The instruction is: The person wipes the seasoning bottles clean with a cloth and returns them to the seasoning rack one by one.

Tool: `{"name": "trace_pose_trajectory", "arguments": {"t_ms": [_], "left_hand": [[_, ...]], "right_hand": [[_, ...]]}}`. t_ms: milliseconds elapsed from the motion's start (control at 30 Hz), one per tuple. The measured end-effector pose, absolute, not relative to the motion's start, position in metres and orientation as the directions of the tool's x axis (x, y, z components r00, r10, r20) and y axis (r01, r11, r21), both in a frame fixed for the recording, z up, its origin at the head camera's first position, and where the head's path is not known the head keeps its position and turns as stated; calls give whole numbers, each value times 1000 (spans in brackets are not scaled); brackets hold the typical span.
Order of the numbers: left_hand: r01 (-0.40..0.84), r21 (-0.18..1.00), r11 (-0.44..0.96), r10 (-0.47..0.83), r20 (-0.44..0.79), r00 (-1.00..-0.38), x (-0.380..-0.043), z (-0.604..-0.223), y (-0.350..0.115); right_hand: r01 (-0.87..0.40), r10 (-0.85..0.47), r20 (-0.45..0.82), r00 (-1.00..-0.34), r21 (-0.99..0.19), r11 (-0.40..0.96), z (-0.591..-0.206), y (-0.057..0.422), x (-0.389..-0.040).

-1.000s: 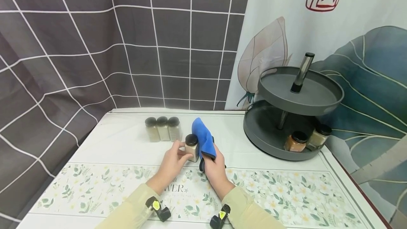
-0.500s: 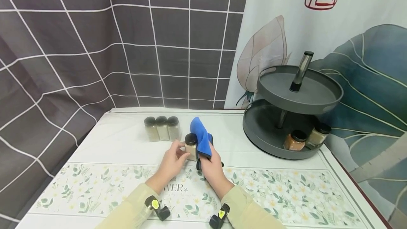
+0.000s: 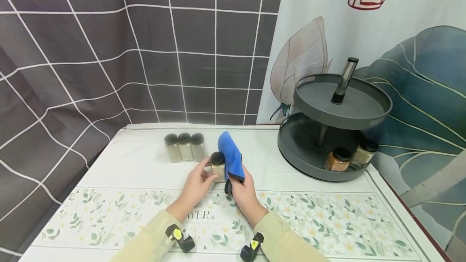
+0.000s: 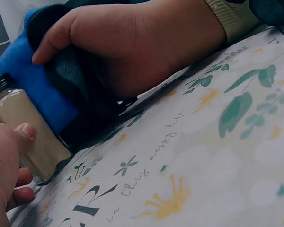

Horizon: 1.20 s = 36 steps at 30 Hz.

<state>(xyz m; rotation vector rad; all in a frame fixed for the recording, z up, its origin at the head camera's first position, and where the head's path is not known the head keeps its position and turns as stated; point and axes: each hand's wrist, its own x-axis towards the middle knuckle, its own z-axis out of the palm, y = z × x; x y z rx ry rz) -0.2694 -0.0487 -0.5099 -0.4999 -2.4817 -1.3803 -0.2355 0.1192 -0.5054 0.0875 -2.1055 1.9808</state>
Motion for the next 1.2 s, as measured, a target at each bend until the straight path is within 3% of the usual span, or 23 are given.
{"name": "trace_pose_trajectory", "arguments": {"t_ms": [367, 733, 1200], "left_hand": [[413, 785, 462, 156, 387, -909, -268, -510, -48], [400, 806, 437, 155, 371, -916, -265, -509, -48], [405, 810, 424, 131, 388, -912, -266, -509, -47]], "right_hand": [[-241, 141, 263, -954, -958, 157, -507, 119, -235], [-253, 159, 267, -951, -962, 103, -506, 118, -234], [-255, 147, 273, -951, -958, 128, -506, 119, -235]]}}
